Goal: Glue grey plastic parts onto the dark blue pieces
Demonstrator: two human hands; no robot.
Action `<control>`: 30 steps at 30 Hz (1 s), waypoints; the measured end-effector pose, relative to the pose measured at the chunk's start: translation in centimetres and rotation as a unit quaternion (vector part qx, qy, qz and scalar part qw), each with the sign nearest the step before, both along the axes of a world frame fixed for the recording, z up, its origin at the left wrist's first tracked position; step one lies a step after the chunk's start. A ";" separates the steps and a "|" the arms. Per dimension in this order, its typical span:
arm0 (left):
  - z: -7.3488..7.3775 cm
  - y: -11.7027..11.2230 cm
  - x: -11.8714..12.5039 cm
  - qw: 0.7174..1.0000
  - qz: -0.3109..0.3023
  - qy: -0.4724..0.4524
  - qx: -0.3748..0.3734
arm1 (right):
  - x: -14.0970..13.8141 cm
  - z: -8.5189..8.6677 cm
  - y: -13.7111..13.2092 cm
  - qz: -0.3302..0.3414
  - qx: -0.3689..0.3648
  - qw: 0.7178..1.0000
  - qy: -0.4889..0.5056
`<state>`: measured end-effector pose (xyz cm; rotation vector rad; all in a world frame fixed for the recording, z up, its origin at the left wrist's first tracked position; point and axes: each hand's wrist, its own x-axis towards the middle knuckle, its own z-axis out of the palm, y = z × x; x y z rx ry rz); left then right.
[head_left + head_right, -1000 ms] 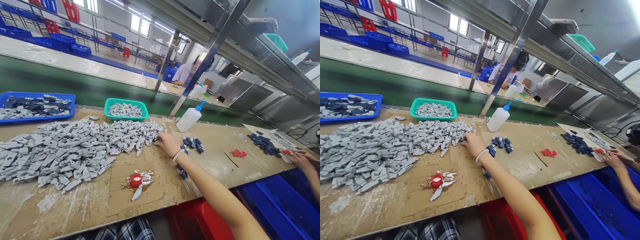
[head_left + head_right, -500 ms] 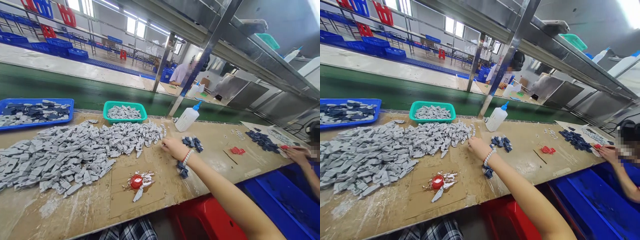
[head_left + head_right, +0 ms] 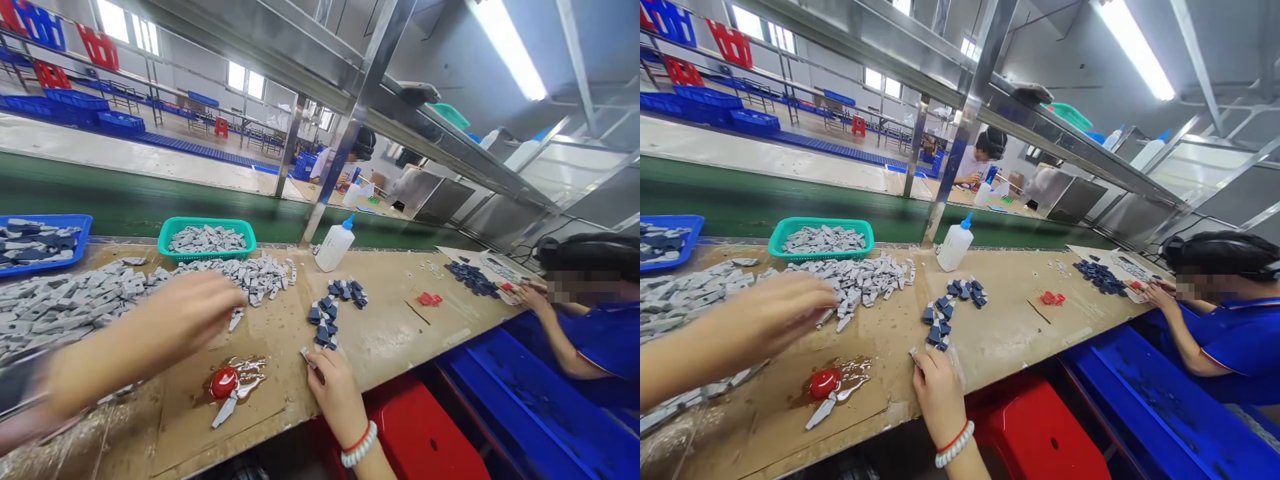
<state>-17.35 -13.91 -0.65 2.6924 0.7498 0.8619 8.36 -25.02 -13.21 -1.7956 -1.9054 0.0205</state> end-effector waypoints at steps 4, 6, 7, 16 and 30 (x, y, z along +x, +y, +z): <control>-3.1 5.4 11.3 0.970 -0.172 0.162 0.050 | -0.8 -0.2 0.1 -0.049 0.012 0.998 0.046; -5.1 7.4 15.4 0.956 -0.203 0.207 0.056 | -0.9 -0.3 0.2 -0.056 0.009 0.997 0.059; -5.9 8.1 16.7 0.949 -0.211 0.227 0.055 | -0.8 -0.4 0.2 -0.055 0.006 0.996 0.064; -7.6 8.9 18.6 0.931 -0.204 0.300 0.024 | -0.7 0.6 -1.1 0.040 0.008 0.983 0.180; -7.3 8.2 16.5 0.948 -0.172 0.268 0.010 | -8.4 3.0 0.9 0.229 0.050 0.947 0.222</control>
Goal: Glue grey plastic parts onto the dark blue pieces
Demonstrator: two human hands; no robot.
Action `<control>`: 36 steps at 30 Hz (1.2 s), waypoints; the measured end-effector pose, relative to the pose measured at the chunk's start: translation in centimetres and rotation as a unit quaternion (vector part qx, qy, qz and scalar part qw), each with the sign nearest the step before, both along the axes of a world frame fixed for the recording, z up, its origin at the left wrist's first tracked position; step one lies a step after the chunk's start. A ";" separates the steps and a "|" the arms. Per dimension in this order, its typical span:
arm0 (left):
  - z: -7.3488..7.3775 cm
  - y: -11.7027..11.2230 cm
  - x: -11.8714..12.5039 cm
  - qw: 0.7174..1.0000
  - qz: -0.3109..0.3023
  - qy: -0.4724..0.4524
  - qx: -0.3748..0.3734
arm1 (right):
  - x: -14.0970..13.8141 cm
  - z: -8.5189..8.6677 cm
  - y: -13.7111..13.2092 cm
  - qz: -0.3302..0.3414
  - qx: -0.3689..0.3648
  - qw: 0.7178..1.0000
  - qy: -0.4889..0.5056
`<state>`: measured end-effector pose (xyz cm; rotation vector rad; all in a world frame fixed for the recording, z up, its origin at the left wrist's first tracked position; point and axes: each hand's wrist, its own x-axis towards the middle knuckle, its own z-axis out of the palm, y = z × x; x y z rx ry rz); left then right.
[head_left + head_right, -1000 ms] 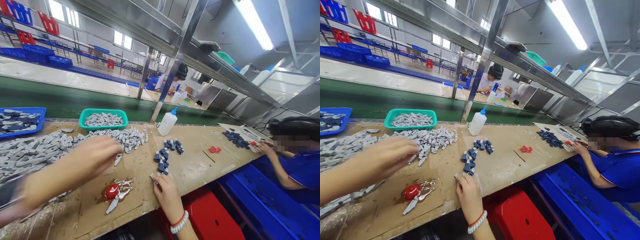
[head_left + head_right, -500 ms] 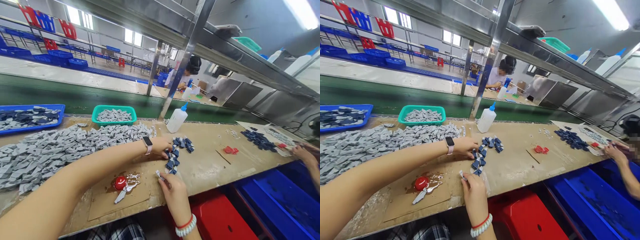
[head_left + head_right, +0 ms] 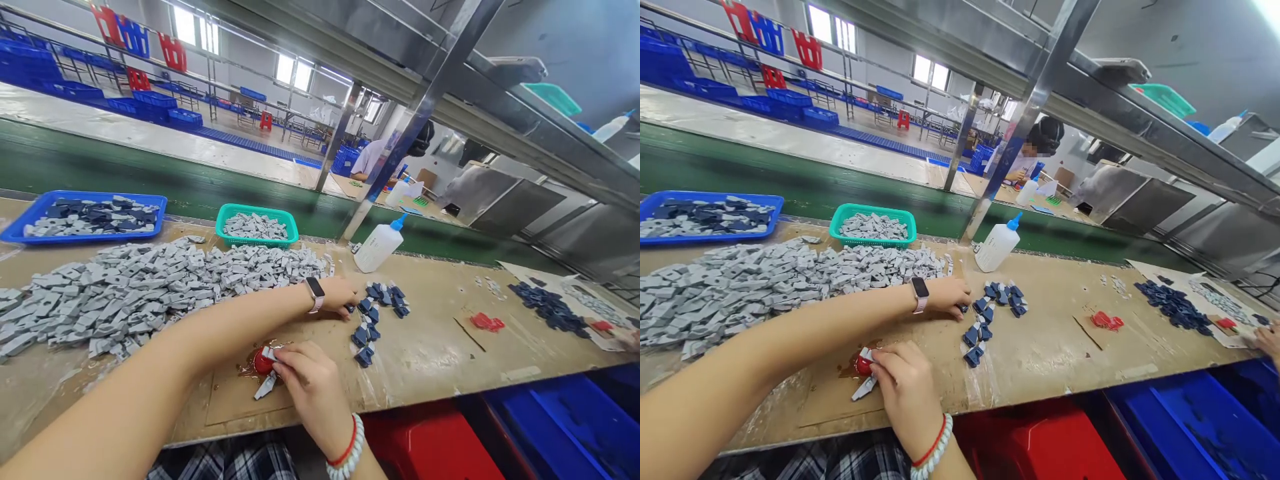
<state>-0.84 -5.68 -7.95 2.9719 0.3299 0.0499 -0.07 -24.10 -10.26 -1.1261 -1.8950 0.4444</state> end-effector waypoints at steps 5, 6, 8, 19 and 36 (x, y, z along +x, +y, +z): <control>5.4 -0.8 -4.7 0.989 0.076 -0.115 -0.058 | -0.3 0.2 0.1 0.012 0.019 0.995 -0.096; 6.9 -1.5 -6.4 0.983 0.091 -0.146 -0.071 | -0.3 0.4 0.1 0.018 0.026 0.993 -0.115; 9.5 -3.5 -10.4 0.967 0.120 -0.205 -0.094 | -0.2 0.5 0.1 0.030 0.032 0.991 -0.126; 3.2 -18.8 -22.2 0.663 0.554 -0.355 -0.356 | -0.5 1.3 0.4 0.064 -0.348 0.801 0.484; 1.3 -20.9 -16.2 0.724 0.431 -0.426 -0.330 | -2.0 3.3 -3.7 0.016 -0.029 0.990 0.140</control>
